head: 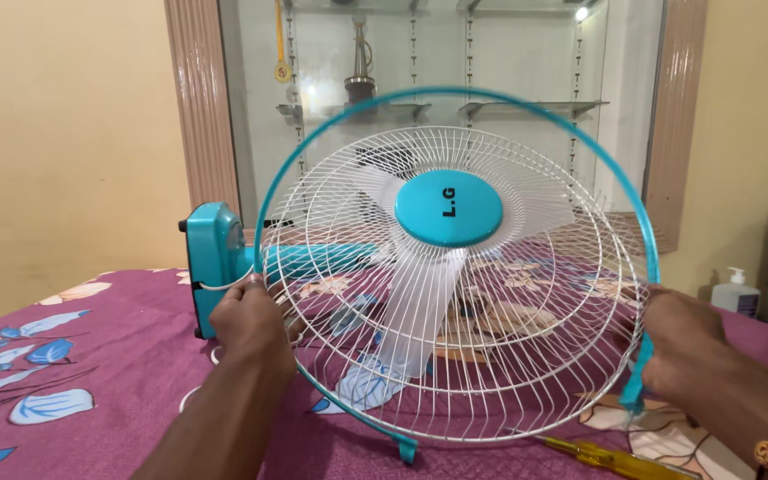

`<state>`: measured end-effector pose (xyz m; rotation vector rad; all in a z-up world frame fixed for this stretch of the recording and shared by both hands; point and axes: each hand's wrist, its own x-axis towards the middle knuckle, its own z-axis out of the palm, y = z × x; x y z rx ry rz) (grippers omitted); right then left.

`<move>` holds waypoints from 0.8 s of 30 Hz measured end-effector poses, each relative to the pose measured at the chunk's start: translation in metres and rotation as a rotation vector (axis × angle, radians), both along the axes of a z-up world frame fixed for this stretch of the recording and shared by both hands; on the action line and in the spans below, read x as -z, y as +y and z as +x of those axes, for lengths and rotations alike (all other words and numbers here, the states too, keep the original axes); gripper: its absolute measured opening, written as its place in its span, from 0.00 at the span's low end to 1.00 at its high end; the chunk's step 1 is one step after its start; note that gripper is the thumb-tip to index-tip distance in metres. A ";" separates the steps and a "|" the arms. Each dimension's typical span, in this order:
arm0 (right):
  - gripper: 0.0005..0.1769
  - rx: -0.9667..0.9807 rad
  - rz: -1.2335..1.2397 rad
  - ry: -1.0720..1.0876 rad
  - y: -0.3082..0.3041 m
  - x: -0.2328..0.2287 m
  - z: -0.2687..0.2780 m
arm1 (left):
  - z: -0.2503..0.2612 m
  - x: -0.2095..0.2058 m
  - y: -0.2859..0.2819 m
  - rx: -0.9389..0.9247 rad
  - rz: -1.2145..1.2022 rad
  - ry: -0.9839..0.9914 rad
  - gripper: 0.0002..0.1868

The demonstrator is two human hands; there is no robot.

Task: The person assembles a small table fan by attaching the front wire cage and securing a teal plastic ring around it using a screwdriver. They align the cage, insert screws, and tighten them to complete the assembly.

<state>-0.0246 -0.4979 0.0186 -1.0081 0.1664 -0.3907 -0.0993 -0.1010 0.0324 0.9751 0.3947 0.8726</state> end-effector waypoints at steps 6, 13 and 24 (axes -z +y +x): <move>0.09 0.150 -0.103 -0.021 -0.005 -0.017 0.014 | 0.008 -0.023 -0.017 -0.200 -0.053 0.066 0.11; 0.08 0.088 -0.069 -0.022 -0.008 -0.031 0.023 | 0.014 -0.050 -0.022 -0.263 -0.104 0.173 0.10; 0.18 0.000 -0.240 -0.246 -0.004 -0.011 0.030 | 0.024 -0.046 -0.013 -0.253 -0.142 0.205 0.09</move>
